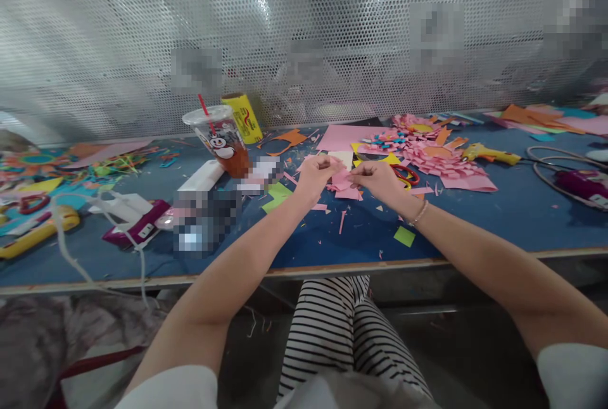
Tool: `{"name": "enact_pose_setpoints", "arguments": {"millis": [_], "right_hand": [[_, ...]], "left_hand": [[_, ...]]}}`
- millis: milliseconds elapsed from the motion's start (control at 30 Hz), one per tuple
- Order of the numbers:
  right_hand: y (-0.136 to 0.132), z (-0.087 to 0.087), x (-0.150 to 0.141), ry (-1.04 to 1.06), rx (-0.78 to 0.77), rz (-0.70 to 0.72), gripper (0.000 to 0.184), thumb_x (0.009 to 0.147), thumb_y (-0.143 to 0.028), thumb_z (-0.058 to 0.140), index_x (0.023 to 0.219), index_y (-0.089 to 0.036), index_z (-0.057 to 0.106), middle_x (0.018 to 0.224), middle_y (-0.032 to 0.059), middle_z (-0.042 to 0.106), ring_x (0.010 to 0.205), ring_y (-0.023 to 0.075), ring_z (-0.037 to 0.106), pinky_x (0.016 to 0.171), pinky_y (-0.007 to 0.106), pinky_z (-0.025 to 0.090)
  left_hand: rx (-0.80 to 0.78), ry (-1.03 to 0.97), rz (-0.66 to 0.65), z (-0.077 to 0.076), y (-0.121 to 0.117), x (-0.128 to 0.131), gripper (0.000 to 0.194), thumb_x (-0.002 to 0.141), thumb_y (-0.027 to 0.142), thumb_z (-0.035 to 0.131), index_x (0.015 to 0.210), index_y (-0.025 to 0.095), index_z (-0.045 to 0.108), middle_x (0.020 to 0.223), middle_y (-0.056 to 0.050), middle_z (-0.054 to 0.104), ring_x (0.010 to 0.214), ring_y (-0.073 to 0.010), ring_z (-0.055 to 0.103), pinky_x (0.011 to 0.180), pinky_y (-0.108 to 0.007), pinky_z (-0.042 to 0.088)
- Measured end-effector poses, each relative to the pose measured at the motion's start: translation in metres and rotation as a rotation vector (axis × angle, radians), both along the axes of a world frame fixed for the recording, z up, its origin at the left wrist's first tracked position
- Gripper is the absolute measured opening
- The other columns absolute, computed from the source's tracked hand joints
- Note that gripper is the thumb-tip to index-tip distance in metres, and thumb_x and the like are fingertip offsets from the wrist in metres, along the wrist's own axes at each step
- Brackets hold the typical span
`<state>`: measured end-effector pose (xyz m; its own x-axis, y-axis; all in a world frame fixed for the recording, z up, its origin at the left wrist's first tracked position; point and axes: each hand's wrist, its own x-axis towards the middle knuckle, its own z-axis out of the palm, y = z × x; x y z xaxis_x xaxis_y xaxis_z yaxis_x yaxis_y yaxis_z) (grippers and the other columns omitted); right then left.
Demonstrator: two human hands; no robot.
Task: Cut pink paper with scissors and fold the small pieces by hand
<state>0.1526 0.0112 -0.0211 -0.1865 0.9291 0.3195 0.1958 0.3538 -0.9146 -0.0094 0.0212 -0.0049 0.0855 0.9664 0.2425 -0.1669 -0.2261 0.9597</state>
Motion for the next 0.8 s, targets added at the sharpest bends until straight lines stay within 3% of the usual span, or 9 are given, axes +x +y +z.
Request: {"name": "enact_pose_setpoints", "arguments": {"millis": [167,300,400,467,567,700,800], "right_hand": [[-0.007,0.01,-0.001,0.014,-0.01,-0.028,0.02,0.066,-0.033,0.068,0.072,-0.014,0.067,0.059,0.0035,0.066,0.053,0.0124,0.061,0.054,0.024,0.049],[-0.008,0.015,0.006,-0.071,0.152,-0.127,0.018,0.073,-0.031,0.062,0.08,-0.017,0.071,0.071,0.0044,0.07,0.051,0.0129,0.061,0.05,0.025,0.049],[-0.003,0.014,0.014,-0.092,0.351,-0.212,0.015,0.075,-0.026,0.06,0.081,-0.02,0.073,0.08,0.005,0.072,0.072,0.0173,0.066,0.068,0.031,0.053],[0.002,0.011,0.016,-0.094,0.471,-0.271,0.015,0.076,-0.024,0.06,0.083,-0.022,0.073,0.087,0.0053,0.072,0.086,0.0188,0.066,0.082,0.034,0.051],[0.007,0.004,0.012,-0.138,0.601,-0.263,0.022,0.081,-0.022,0.055,0.096,-0.023,0.071,0.1,0.0067,0.069,0.097,0.0184,0.062,0.09,0.036,0.048],[0.006,-0.003,0.003,-0.239,0.728,-0.076,0.03,0.085,-0.017,0.045,0.104,-0.023,0.067,0.112,0.0086,0.063,0.108,0.0174,0.057,0.094,0.037,0.046],[0.005,-0.001,0.004,-0.189,0.626,-0.093,0.023,0.083,-0.021,0.049,0.098,-0.022,0.067,0.104,0.0081,0.065,0.103,0.0177,0.059,0.091,0.037,0.047]], "left_hand": [[0.069,0.02,0.007,-0.001,0.004,-0.003,0.028,0.054,0.036,0.077,0.071,0.015,0.068,0.064,-0.001,0.065,0.058,-0.01,0.056,0.06,-0.026,0.047],[0.075,0.023,-0.063,0.003,0.002,-0.005,0.03,0.06,0.044,0.072,0.071,0.016,0.069,0.077,-0.005,0.069,0.074,-0.0151,0.062,0.075,-0.03,0.048],[-0.041,-0.057,-0.104,0.007,-0.002,-0.005,0.038,0.07,0.053,0.06,0.077,0.017,0.068,0.099,-0.009,0.067,0.099,-0.0208,0.06,0.087,-0.034,0.045],[-0.201,-0.13,-0.11,0.008,-0.004,-0.004,0.044,0.072,0.059,0.055,0.084,0.017,0.066,0.106,-0.011,0.065,0.102,-0.0235,0.059,0.086,-0.037,0.046],[-0.331,-0.185,-0.174,0.006,-0.006,0.0,0.043,0.067,0.056,0.063,0.083,0.016,0.06,0.098,-0.013,0.065,0.09,-0.0229,0.063,0.081,-0.038,0.049],[-0.159,-0.209,-0.108,0.001,-0.003,0.002,0.033,0.057,0.036,0.076,0.076,0.016,0.058,0.075,-0.001,0.063,0.071,-0.0118,0.062,0.077,-0.031,0.05],[-0.099,-0.168,-0.014,-0.001,0.001,-0.002,0.03,0.057,0.036,0.076,0.072,0.015,0.06,0.066,0.001,0.06,0.06,-0.0085,0.06,0.069,-0.026,0.051]]}}
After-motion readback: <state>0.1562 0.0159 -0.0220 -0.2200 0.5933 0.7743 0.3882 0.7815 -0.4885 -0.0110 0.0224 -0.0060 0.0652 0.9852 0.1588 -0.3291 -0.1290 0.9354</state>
